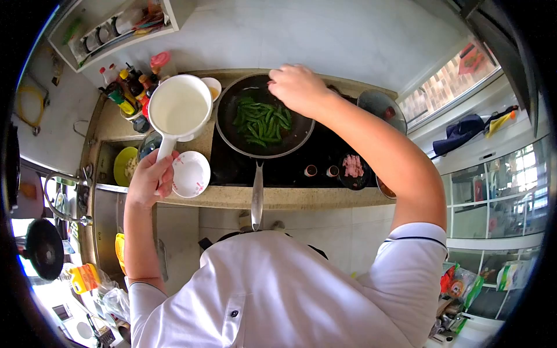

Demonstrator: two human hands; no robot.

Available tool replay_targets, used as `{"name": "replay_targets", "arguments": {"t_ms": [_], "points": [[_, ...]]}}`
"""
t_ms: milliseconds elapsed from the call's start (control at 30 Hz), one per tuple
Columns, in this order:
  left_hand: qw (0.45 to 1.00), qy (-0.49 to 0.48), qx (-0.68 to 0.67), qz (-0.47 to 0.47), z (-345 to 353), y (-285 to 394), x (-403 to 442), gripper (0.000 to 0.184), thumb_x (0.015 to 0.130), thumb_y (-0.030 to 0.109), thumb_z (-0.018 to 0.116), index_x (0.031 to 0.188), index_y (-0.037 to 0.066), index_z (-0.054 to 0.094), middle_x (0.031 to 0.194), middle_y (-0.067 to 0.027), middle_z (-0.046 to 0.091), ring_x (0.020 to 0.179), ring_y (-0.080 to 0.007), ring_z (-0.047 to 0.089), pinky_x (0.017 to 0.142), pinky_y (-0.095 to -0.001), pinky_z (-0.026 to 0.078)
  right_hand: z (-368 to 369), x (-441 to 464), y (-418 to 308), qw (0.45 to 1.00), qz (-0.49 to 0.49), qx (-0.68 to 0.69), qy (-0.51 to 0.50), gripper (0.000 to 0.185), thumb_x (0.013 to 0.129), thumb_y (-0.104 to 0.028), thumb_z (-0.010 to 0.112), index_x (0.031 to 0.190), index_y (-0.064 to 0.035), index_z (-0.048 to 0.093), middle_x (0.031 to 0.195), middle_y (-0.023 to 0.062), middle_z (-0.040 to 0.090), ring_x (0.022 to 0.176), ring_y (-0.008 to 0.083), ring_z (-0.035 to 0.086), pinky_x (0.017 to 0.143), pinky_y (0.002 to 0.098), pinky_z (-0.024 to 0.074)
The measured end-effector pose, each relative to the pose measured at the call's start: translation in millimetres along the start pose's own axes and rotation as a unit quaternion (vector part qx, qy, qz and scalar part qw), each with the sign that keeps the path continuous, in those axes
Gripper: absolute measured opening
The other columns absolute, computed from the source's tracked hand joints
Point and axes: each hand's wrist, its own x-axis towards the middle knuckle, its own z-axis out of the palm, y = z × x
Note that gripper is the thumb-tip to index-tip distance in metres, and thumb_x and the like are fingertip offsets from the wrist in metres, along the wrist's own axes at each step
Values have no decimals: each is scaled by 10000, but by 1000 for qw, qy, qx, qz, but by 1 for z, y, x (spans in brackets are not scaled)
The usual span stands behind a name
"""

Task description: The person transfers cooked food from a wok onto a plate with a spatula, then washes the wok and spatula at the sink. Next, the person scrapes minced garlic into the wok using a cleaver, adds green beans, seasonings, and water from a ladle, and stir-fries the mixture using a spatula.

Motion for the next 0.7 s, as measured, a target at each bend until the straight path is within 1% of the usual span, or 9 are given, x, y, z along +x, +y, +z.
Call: {"name": "replay_targets", "arguments": {"t_ms": [67,167,267,367,400,467,500,633,700], "points": [[1000,0,9,3,2,0,3,194,1008,189,577,1091,14,589,624,7,485,386,-85,406,359,-244,313,11,1,-4,997,-72,-7,38,122,845,-112,608,816,-36,698,877,88,633,881,269,623,785,408,542],[1000,-7,9,2,4,-2,4,190,1004,185,580,1089,16,587,625,7,484,389,-86,408,361,-247,310,1,-11,-4,996,-83,30,2,122,855,-104,604,816,-43,701,871,98,644,906,277,633,778,405,543],[998,12,63,9,10,-2,7,181,1000,173,579,1082,12,583,627,6,485,392,-86,407,364,-251,304,-33,-30,10,990,112,70,-49,159,890,-177,643,887,-69,759,868,126,705,846,303,671,779,455,532],[989,30,139,26,15,-7,14,155,996,154,566,1050,9,572,623,5,483,397,-82,407,368,-252,305,-79,-52,22,914,334,177,-147,212,884,-242,702,919,-41,760,855,130,740,762,262,687,744,400,529],[985,33,165,39,18,-9,17,142,994,147,563,1031,10,563,619,6,482,401,-79,410,369,-253,307,-76,-68,27,915,332,178,-143,212,884,-242,702,919,-41,760,855,130,740,762,262,687,744,400,529],[979,37,196,48,25,-11,22,120,990,140,556,970,24,536,607,8,480,412,-74,420,373,-255,323,-54,-110,38,868,382,314,-50,224,889,-248,711,957,-42,765,862,116,746,750,182,682,719,338,522],[978,41,198,49,28,-13,25,120,990,140,556,970,24,536,607,8,480,412,-74,420,373,-255,323,-40,-127,41,838,404,363,-44,224,888,-202,713,997,-11,756,896,104,751,772,124,662,715,293,518],[961,42,270,51,32,-27,47,150,998,181,564,979,35,534,618,14,490,407,-68,426,372,-243,338,-23,-155,9,715,476,512,25,240,887,-147,730,1039,39,734,869,60,720,720,104,602,664,252,494],[939,47,326,94,33,-35,59,141,996,186,565,972,51,534,620,19,496,416,-57,426,374,-239,334,-20,-159,-2,684,490,538,46,246,888,-152,731,1054,30,735,837,39,702,700,88,576,634,243,478]]}}
